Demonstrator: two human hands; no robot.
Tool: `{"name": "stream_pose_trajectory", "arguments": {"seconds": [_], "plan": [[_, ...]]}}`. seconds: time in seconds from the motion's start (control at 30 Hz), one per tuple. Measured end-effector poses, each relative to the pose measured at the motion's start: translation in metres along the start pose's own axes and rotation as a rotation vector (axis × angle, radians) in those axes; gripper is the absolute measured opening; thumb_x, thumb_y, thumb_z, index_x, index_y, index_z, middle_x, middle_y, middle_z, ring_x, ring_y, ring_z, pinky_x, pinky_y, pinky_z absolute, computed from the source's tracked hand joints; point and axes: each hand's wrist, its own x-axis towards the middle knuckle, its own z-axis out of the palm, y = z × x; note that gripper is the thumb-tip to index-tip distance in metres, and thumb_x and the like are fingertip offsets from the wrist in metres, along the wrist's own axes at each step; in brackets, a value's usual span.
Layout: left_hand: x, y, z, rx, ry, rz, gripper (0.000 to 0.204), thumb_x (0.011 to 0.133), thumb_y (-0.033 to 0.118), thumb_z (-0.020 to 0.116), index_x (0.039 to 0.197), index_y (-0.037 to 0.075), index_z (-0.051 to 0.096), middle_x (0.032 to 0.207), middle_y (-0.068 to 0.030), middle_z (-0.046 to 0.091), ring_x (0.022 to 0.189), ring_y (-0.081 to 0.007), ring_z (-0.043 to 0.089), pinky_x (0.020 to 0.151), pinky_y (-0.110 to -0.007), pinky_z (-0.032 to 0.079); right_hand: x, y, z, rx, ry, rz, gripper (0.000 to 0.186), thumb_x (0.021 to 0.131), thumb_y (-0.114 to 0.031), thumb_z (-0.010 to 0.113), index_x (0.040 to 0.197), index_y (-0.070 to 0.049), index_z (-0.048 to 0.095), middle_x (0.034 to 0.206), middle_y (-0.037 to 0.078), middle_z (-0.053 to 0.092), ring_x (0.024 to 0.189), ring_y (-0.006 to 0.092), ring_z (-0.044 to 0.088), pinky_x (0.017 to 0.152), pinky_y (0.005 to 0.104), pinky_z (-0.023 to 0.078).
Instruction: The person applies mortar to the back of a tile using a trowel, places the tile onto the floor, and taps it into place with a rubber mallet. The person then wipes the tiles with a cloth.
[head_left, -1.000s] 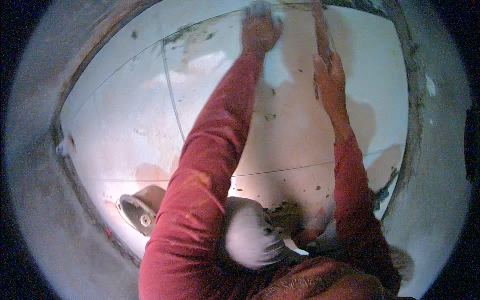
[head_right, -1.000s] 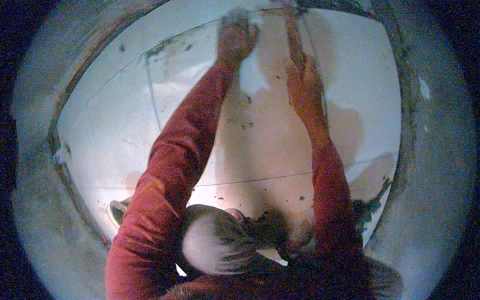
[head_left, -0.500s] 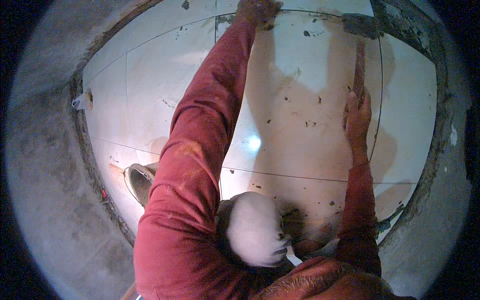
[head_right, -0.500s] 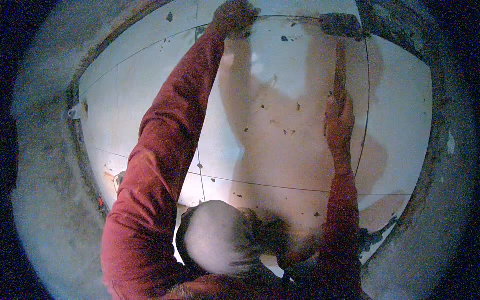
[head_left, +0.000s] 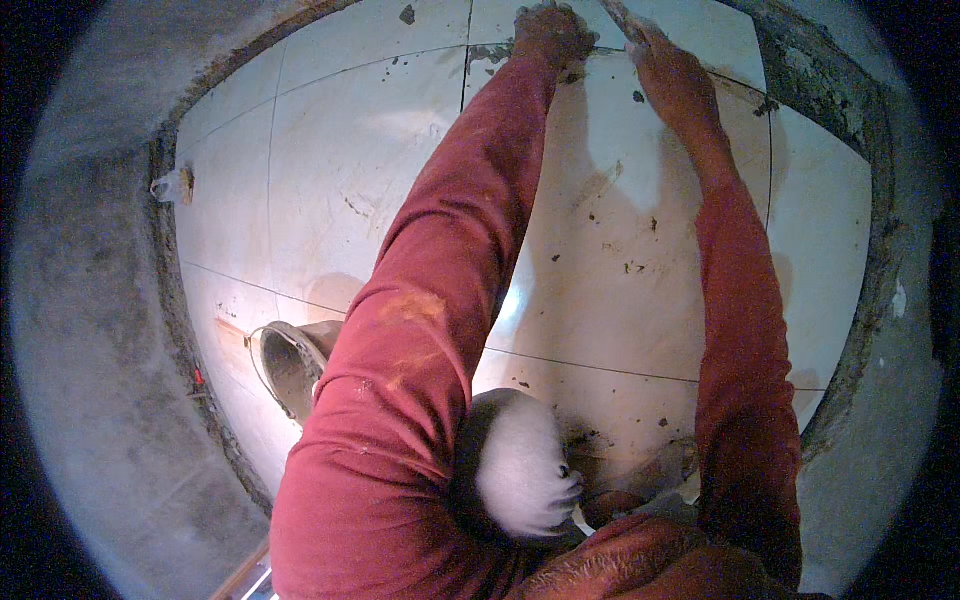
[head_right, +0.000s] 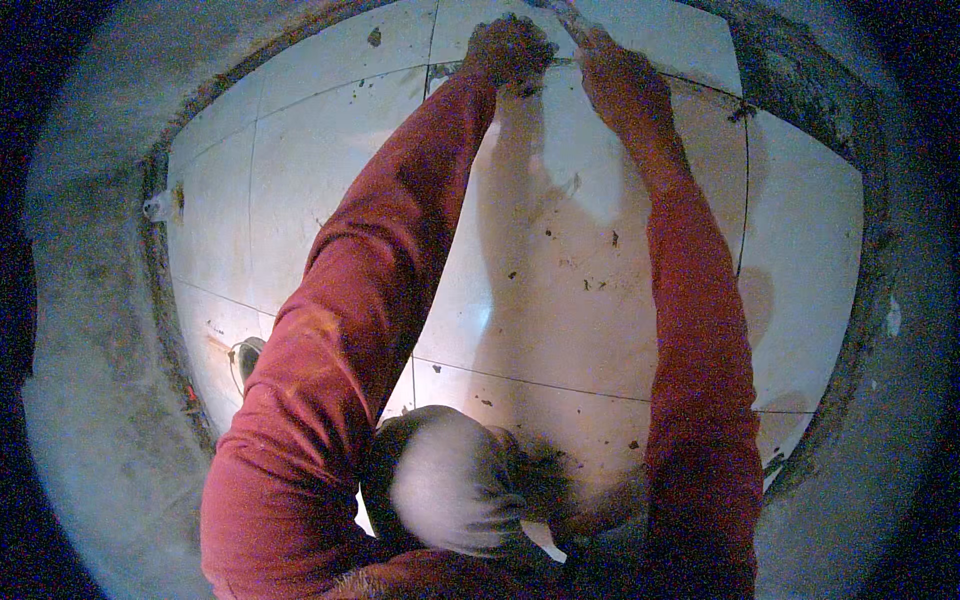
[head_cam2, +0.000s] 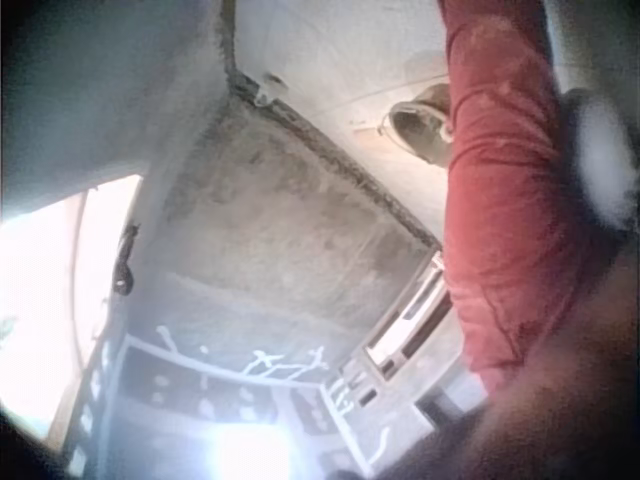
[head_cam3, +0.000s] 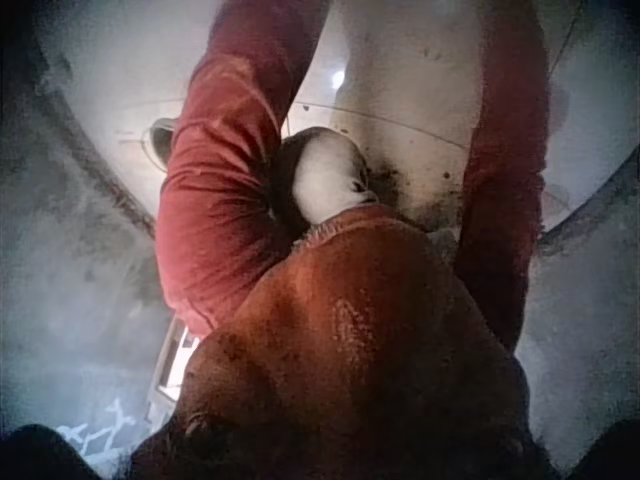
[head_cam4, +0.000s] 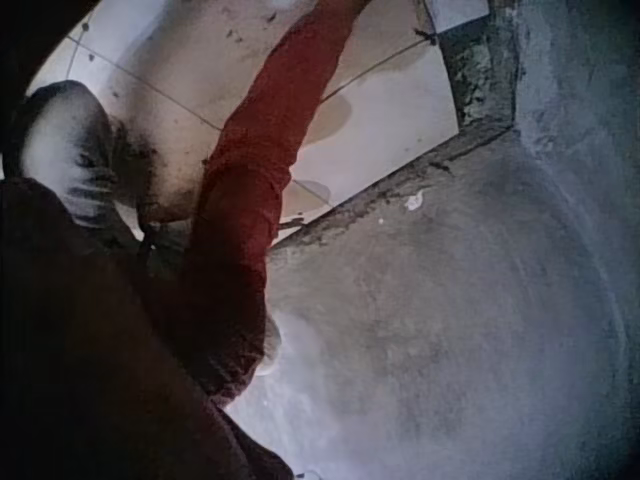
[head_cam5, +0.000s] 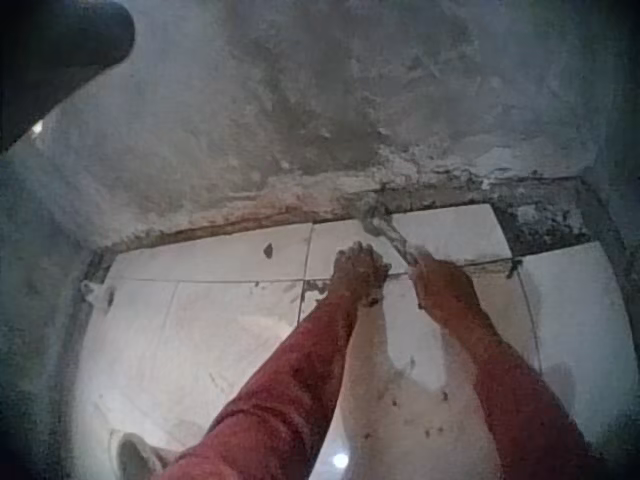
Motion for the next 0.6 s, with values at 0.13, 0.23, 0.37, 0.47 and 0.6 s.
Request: {"name": "stream_pose_trajectory", "arguments": {"seconds": [0.13,0.23,0.37,0.47,0.6], "plan": [[-0.006,0.004,0.009,-0.136,-0.027,-0.118,0.053,0.099,0.05,0.054,0.117,0.002,0.067,0.118,-0.023,0.067,0.114,-0.0442,0.062,0.095,-0.058,0.05,-0.024,-0.005,0.013,0.034,0.262,-0.139,0.044,0.107,-0.037,0.051,0.146,-0.017,0.049,0.116,0.023,0.07,0.102,0.045,0.068,0.086,0.0553,0.055],[-0.01,0.008,0.017,-0.16,0.012,-0.172,0.063,0.102,0.049,0.05,0.134,-0.005,0.055,0.139,-0.0281,0.058,0.132,-0.0461,0.052,0.105,-0.06,0.043,-0.034,-0.005,0.026,0.096,0.413,-0.191,0.045,0.106,-0.033,0.054,0.148,-0.018,0.047,0.112,0.022,0.071,0.098,0.0449,0.069,0.081,0.0554,0.057],[-0.016,0.014,0.032,-0.129,0.214,-0.166,0.075,0.103,0.052,0.049,0.149,-0.008,0.042,0.154,-0.0322,0.043,0.144,-0.0474,0.041,0.115,-0.06,0.036,-0.049,0.005,0.026,0.051,0.281,-0.073,0.045,0.106,-0.033,0.055,0.148,-0.02,0.049,0.117,0.021,0.071,0.099,0.0447,0.069,0.082,0.054,0.057],[-0.017,0.013,0.042,-0.097,0.14,-0.187,0.076,0.104,0.052,0.049,0.151,-0.007,0.039,0.157,-0.0316,0.039,0.145,-0.0482,0.039,0.117,-0.06,0.034,-0.056,0.015,0.018,0.041,0.24,-0.091,0.044,0.105,-0.032,0.055,0.148,-0.022,0.051,0.114,0.021,0.072,0.097,0.0447,0.069,0.08,0.0546,0.057],[-0.016,0.007,0.054,-0.192,0.161,-0.193,0.076,0.103,0.052,0.05,0.151,-0.006,0.039,0.157,-0.0316,0.039,0.146,-0.0475,0.038,0.118,-0.06,0.032,-0.057,0.024,0.019,0.209,0.42,-0.21,0.042,0.105,-0.029,0.054,0.146,-0.02,0.054,0.11,0.023,0.072,0.096,0.0434,0.07,0.081,0.0542,0.057]]}}
